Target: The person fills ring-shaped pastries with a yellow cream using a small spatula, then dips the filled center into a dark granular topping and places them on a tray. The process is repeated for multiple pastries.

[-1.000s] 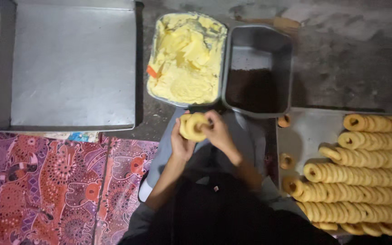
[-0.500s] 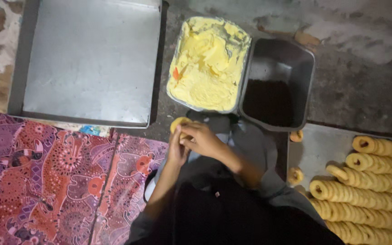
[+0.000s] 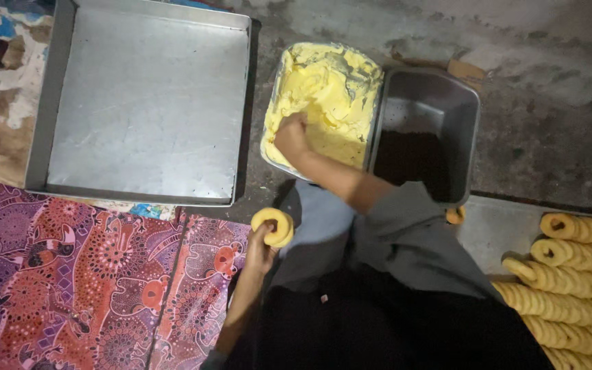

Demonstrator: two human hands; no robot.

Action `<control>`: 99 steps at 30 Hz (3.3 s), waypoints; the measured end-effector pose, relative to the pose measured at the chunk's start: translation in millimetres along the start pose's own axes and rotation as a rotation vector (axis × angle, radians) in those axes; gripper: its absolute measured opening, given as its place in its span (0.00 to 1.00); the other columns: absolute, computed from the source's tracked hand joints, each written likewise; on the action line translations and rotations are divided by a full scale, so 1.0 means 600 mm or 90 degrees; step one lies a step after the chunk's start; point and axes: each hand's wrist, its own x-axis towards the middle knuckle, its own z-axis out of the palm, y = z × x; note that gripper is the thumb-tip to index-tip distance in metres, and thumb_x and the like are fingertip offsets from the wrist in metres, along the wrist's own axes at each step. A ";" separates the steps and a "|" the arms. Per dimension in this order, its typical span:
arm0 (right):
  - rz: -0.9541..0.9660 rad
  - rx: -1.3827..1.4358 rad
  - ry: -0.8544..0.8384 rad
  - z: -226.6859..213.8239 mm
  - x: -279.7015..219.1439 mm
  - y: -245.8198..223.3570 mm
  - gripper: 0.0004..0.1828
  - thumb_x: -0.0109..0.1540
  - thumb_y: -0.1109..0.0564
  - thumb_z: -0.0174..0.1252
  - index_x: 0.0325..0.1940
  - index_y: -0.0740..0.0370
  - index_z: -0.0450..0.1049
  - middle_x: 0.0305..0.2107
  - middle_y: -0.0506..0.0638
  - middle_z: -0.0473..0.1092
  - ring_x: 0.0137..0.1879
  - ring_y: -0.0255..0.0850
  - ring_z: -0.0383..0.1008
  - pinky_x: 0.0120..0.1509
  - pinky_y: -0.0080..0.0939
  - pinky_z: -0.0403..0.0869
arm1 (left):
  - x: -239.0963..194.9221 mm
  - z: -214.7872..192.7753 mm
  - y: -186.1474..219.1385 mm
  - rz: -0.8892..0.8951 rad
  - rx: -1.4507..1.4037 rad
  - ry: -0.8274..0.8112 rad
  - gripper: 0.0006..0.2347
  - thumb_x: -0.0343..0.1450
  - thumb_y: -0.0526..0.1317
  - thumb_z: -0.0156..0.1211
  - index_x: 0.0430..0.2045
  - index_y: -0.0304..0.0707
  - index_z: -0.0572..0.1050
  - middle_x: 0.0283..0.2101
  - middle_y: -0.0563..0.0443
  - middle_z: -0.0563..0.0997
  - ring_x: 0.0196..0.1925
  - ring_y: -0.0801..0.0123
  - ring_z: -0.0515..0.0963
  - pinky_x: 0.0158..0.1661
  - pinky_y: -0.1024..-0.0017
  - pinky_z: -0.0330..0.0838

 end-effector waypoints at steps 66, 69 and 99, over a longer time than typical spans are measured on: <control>0.425 0.741 0.088 0.050 -0.425 0.003 0.31 0.61 0.65 0.52 0.68 0.49 0.73 0.35 0.60 0.72 0.41 0.56 0.74 0.45 0.52 0.73 | -0.045 0.072 -0.122 -0.151 -0.026 -0.323 0.34 0.68 0.37 0.57 0.71 0.34 0.52 0.50 0.30 0.77 0.51 0.37 0.81 0.54 0.47 0.77; 0.445 1.049 -0.002 0.110 -0.443 0.019 0.26 0.66 0.64 0.50 0.67 0.49 0.73 0.41 0.60 0.78 0.46 0.55 0.76 0.52 0.49 0.74 | -0.037 0.088 -0.121 -0.143 -0.033 -0.331 0.33 0.68 0.38 0.56 0.71 0.36 0.52 0.50 0.30 0.77 0.51 0.37 0.81 0.53 0.47 0.78; 0.382 0.755 -0.013 -0.081 -0.346 0.011 0.27 0.63 0.61 0.55 0.67 0.50 0.72 0.34 0.65 0.73 0.37 0.61 0.75 0.41 0.58 0.73 | -0.024 0.068 -0.120 -0.162 -0.066 -0.338 0.27 0.69 0.39 0.57 0.63 0.28 0.62 0.50 0.34 0.79 0.53 0.46 0.81 0.57 0.53 0.76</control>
